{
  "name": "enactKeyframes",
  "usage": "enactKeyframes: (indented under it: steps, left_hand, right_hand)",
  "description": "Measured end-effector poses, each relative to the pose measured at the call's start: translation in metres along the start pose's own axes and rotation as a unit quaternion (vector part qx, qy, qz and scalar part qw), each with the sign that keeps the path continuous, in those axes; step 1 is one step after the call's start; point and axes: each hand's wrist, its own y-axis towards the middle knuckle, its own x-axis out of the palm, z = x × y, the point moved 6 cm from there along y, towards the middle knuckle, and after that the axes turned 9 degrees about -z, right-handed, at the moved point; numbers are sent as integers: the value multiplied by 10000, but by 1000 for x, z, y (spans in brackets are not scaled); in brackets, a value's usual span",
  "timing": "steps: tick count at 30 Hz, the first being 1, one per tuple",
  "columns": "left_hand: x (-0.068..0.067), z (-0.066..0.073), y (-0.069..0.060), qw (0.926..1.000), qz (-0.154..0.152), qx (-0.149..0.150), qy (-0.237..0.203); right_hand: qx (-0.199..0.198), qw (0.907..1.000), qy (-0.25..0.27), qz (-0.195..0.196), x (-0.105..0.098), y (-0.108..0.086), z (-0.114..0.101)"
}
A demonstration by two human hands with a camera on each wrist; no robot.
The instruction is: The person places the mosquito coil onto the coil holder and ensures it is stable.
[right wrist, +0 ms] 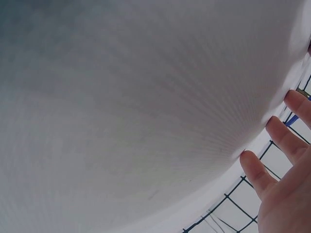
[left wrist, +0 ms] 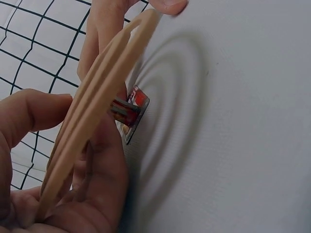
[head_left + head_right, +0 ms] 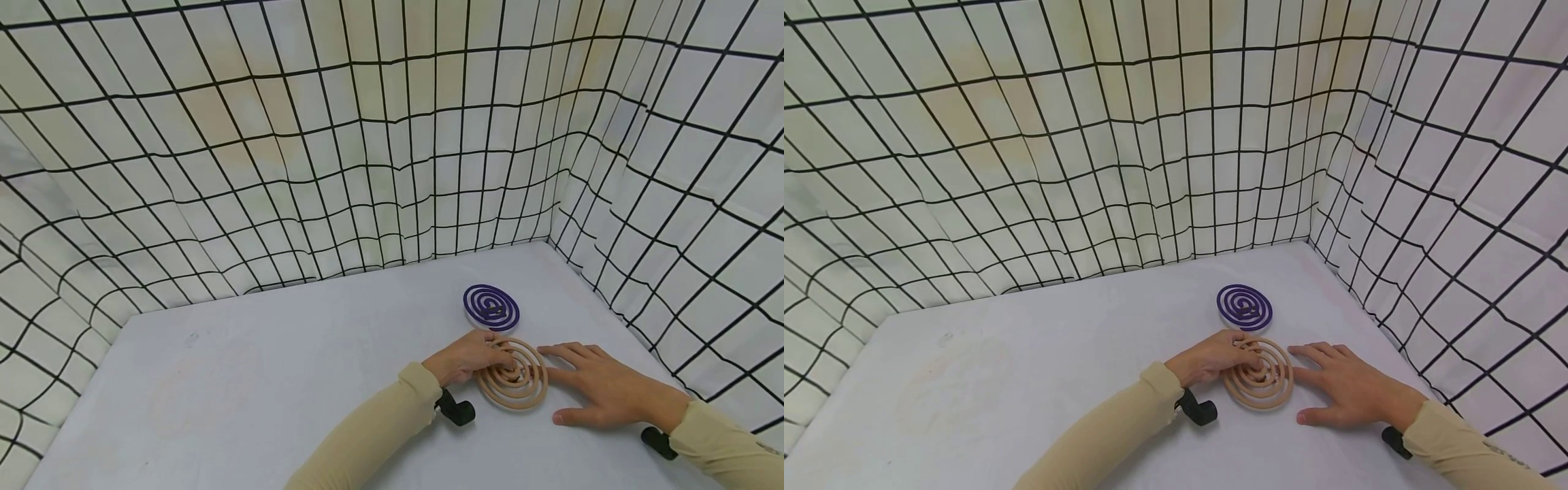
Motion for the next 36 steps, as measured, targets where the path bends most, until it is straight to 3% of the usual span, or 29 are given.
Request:
enactKeyframes:
  steps: [14, 21, 26, 36]
  left_hand:
    - [5, -1, 1, 9993, -298, 164, 143]
    - [2, -2, 1, 9996, -184, 161, 114]
    - [3, -2, 1, 9994, -287, 209, 43]
    - [7, -3, -1, 9994, -282, 189, -43]
  right_hand:
    - [72, 9999, 86, -46, 2, 1, 2]
    - [55, 10000, 75, -9, 2, 1, 2]
    - [47, 10000, 70, 14, 1, 0, 1]
    - [199, 9995, 179, -195, 5, 2, 5]
